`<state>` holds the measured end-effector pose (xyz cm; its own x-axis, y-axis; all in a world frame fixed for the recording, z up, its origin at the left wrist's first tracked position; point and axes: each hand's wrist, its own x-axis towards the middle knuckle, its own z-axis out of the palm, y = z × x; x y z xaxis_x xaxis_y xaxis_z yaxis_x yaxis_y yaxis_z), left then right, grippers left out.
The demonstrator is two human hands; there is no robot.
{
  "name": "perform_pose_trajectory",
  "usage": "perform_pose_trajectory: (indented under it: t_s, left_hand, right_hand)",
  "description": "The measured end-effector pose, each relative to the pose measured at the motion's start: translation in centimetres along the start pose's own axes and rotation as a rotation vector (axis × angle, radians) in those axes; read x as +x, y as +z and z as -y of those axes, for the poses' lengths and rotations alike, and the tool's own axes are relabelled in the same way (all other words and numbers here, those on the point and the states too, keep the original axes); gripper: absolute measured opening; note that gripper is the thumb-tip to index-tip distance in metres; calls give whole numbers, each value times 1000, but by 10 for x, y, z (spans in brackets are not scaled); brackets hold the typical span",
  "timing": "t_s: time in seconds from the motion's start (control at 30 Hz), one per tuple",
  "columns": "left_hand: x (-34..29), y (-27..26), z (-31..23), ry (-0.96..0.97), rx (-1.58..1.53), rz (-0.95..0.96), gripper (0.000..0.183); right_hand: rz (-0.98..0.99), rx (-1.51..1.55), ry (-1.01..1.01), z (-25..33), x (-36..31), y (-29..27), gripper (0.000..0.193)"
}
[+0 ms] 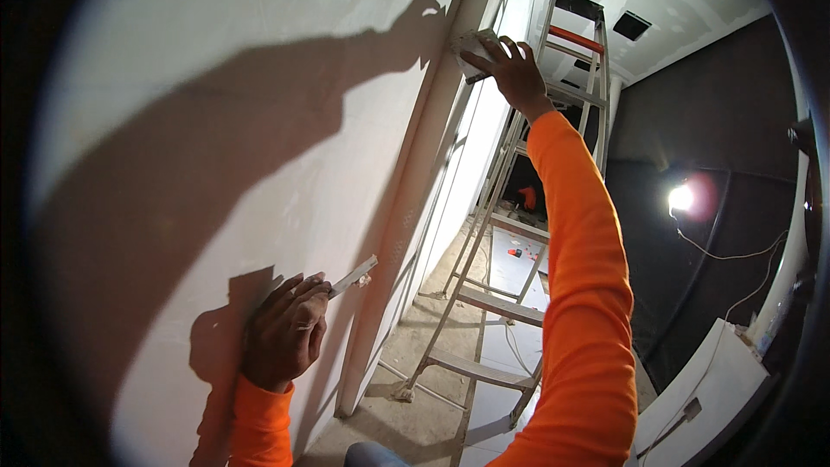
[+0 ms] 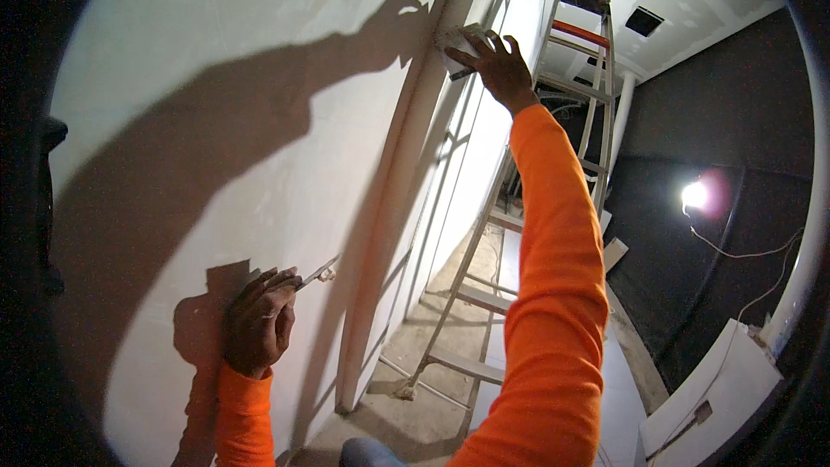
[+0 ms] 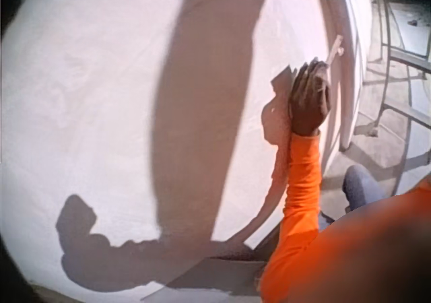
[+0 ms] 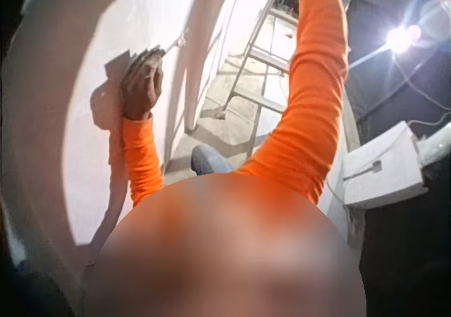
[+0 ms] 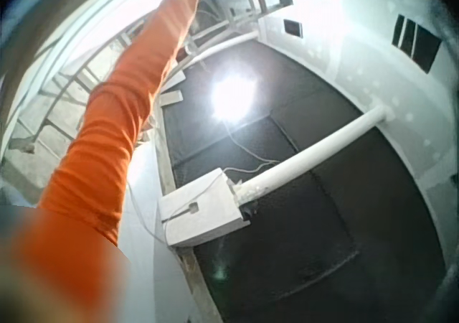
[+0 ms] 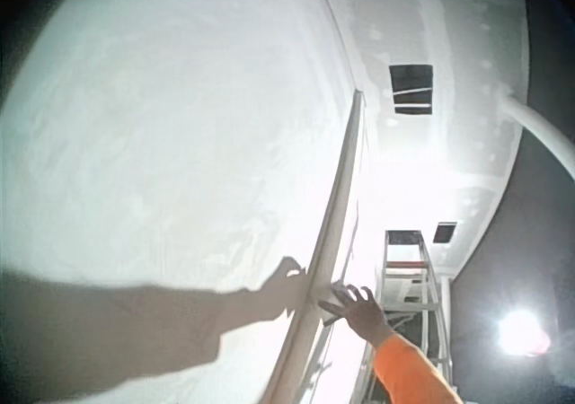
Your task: The person scoops joint compound from a bucket and applies it to a wall corner using a taping knife, smoothing the surface repeatedly. The person works along the vertical corner while another worker is visible in the background.
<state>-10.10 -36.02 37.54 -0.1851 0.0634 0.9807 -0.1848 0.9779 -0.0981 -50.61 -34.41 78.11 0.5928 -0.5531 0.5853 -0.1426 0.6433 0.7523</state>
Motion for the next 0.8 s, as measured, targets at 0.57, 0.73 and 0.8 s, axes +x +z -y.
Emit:
perform_pose_trajectory:
  t_s: [0.57, 0.73, 0.8]
  left_hand:
    - [-1, 0, 5, 26, -49, -3, 12]
    - [0, 4, 6, 21, -44, -54, 7]
    - [-1, 6, 7, 25, -24, -66, 6]
  right_hand:
    - [384, 204, 110, 54, 20, -62, 39]
    - [307, 115, 189, 37, 34, -64, 46]
    - [275, 104, 207, 24, 53, -52, 49]
